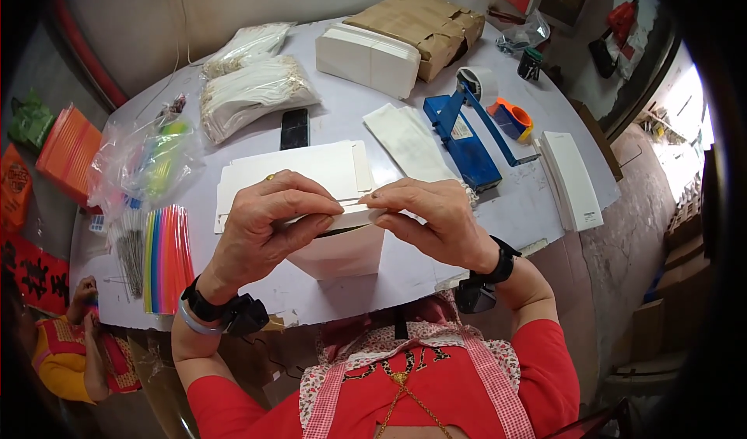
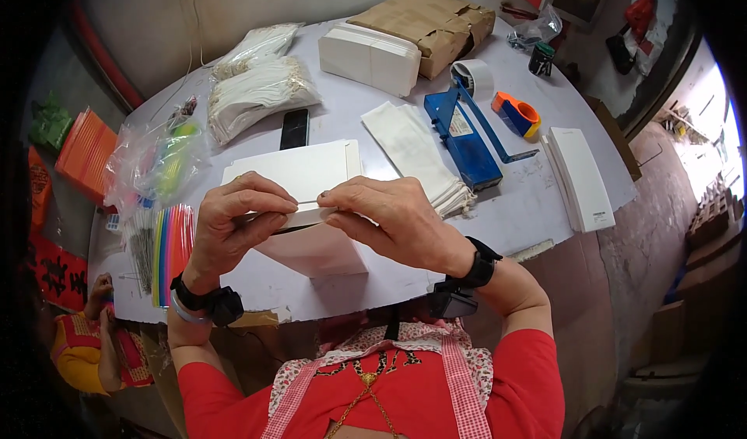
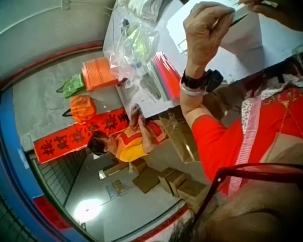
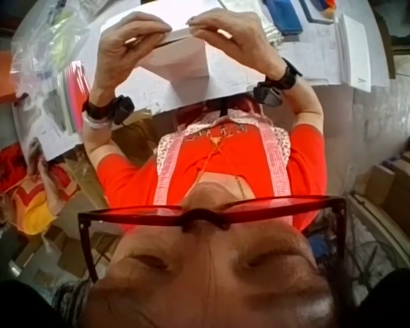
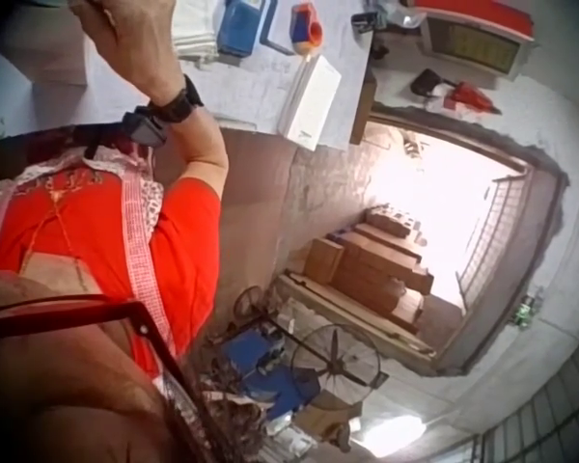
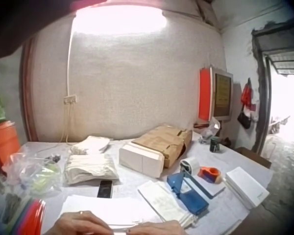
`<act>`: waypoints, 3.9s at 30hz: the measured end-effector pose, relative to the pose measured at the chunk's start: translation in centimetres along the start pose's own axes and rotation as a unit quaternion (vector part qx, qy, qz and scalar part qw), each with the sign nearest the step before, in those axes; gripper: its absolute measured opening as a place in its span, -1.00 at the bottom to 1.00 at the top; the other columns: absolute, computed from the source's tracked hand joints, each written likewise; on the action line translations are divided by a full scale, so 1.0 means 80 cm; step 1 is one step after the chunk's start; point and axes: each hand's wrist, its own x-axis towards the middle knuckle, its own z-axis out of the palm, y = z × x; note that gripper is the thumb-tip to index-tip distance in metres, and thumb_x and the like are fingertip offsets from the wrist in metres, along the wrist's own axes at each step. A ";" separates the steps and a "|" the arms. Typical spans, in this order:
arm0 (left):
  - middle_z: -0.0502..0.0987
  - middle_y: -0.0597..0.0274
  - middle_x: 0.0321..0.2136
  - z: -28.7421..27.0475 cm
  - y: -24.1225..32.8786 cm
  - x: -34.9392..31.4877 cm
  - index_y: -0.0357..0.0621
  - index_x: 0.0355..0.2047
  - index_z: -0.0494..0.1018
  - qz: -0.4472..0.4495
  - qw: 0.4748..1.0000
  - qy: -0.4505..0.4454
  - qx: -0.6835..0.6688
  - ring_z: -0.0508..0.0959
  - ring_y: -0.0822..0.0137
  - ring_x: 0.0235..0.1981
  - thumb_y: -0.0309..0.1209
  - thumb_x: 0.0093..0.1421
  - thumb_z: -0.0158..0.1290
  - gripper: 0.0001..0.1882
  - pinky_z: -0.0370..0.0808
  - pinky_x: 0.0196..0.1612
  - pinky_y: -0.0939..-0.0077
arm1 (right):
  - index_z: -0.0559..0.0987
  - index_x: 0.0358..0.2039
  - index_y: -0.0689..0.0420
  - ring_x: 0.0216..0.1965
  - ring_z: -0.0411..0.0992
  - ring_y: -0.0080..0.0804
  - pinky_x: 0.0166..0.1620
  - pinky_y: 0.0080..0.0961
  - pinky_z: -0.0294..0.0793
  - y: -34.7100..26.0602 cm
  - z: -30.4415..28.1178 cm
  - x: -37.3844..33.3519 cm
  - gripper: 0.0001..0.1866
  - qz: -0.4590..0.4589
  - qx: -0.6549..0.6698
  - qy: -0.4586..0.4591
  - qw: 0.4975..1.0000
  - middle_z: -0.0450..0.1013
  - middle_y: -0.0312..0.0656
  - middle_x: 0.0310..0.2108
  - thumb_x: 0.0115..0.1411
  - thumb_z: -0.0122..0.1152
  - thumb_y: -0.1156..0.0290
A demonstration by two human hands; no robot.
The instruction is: The person packs colorful straws and a small white cloth bag into white paper envelopes, folding the flaps and sealing them with tape. They repeat this process for several units, occasionally moving stacks of envelopes and bundles of straws across the table.
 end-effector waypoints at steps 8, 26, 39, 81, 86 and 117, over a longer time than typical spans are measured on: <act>0.55 0.19 -0.33 -0.011 0.002 0.003 -0.16 -0.26 0.59 -0.004 0.999 -0.051 0.011 0.56 0.37 -0.34 -0.61 0.08 0.17 -0.80 0.55 -0.38 0.55 | 0.57 -0.11 0.17 -0.34 0.59 -0.31 -0.31 -0.52 0.55 -0.003 0.002 -0.005 -0.64 0.009 -0.012 -0.026 1.000 0.58 -0.11 -0.24 0.03 0.36 0.48; 0.59 0.16 -0.37 -0.010 0.002 0.009 -0.19 -0.33 0.60 -0.006 0.999 -0.040 0.014 0.55 0.36 -0.36 -0.63 0.01 0.20 -0.82 0.51 -0.34 0.54 | 0.54 -0.19 0.12 -0.41 0.57 -0.33 -0.38 -0.51 0.54 0.013 0.004 -0.015 -0.75 0.006 0.035 -0.006 0.999 0.57 -0.19 -0.36 0.09 0.32 0.46; 0.58 0.19 -0.31 0.011 -0.001 -0.026 -0.14 -0.30 0.60 0.147 0.975 0.046 0.162 0.57 0.28 -0.37 -0.46 -0.02 0.29 -0.77 0.52 -0.38 0.53 | 0.52 -0.23 0.13 -0.32 0.60 -0.25 -0.28 -0.46 0.58 0.015 0.008 -0.013 -0.68 -0.010 0.072 -0.021 0.997 0.59 -0.08 -0.27 -0.02 0.37 0.61; 0.61 -0.05 -0.29 0.093 0.007 -0.036 -0.17 -0.20 0.52 0.114 0.985 0.123 0.035 0.64 0.26 -0.38 -0.64 0.06 0.19 -0.73 0.54 -0.42 0.53 | 0.52 -0.42 0.04 -0.26 0.59 -0.38 0.15 -0.10 0.32 -0.007 -0.042 -0.042 -0.83 0.032 0.005 -0.050 0.998 0.58 -0.37 -0.42 0.02 0.39 0.40; 0.61 0.01 -0.35 0.096 0.010 -0.046 -0.21 -0.23 0.53 0.104 0.980 0.158 0.062 0.56 0.35 -0.46 -0.69 0.03 0.14 -0.73 0.42 -0.47 0.59 | 0.53 -0.41 0.04 -0.27 0.58 -0.41 0.17 -0.08 0.30 -0.006 -0.040 -0.040 -0.84 0.020 0.003 -0.060 0.998 0.57 -0.41 -0.42 0.04 0.37 0.39; 0.49 0.10 -0.31 0.126 0.012 -0.016 -0.19 -0.34 0.41 0.052 0.975 0.210 0.051 0.44 0.44 -0.34 -0.65 0.12 0.10 -0.87 0.38 -0.35 0.69 | 0.67 -0.44 0.06 -0.36 0.50 -0.56 -0.23 -0.50 0.28 0.162 -0.294 -0.097 -0.67 0.579 0.037 -0.037 0.814 0.58 -0.30 -0.48 0.04 0.38 0.03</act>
